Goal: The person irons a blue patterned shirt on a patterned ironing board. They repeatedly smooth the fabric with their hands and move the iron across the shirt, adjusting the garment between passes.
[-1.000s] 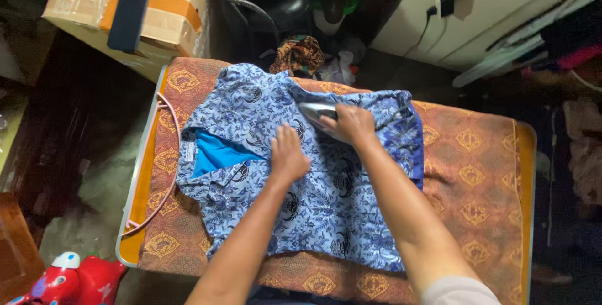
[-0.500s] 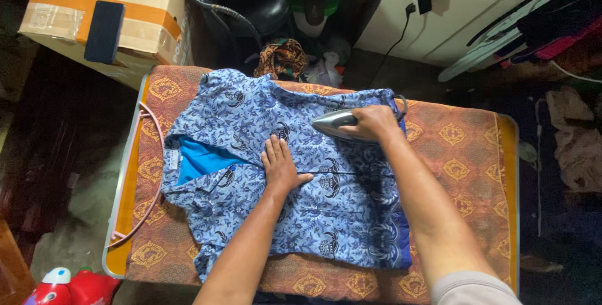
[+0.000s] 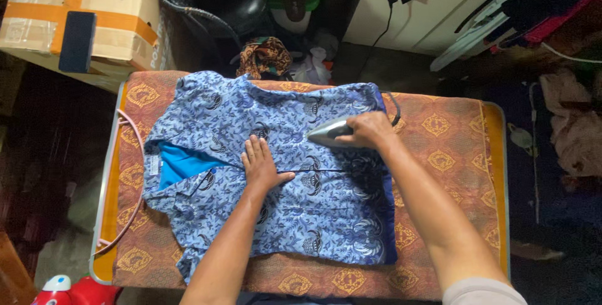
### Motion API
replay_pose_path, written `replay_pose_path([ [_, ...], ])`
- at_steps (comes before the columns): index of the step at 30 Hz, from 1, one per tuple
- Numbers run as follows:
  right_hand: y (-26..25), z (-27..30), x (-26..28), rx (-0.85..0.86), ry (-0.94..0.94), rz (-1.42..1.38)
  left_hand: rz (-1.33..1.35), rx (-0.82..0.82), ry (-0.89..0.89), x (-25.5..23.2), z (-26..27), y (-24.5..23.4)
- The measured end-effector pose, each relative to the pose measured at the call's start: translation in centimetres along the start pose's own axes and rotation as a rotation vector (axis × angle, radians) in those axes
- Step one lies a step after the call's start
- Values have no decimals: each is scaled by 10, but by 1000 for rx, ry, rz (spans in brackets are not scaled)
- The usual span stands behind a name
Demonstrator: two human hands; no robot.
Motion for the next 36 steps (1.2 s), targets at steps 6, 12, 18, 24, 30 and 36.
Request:
replay_pose_path([
  [6,13,14,-10,18,1,-67,-3,-1,-147,-13,-15,-39],
  [12,27,17,-12,101,-4,-42,90,-779,359,-108,-86,-110],
  [18,22,26,-20,-22,-30,-114,179,-547,558,-211,-189,-73],
  [24,17,28,-21,-27,28,-149,120,-315,432,-252,-255,-33],
  [30,10,27,-23,33,79,-125,159,-183,392,-256,-287,-8],
  [36,7,31,-24,24,128,-165,685,-61,514,-265,-310,3],
])
Point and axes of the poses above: each hand's wrist, its own z-axis away from the middle knuckle, its own y-axis out of the palm, x = y × z, the point moved 7 cm from there along -z, towards the middle knuckle, and after that the axes turned 11 degrees about y, right-handed, at the moved point
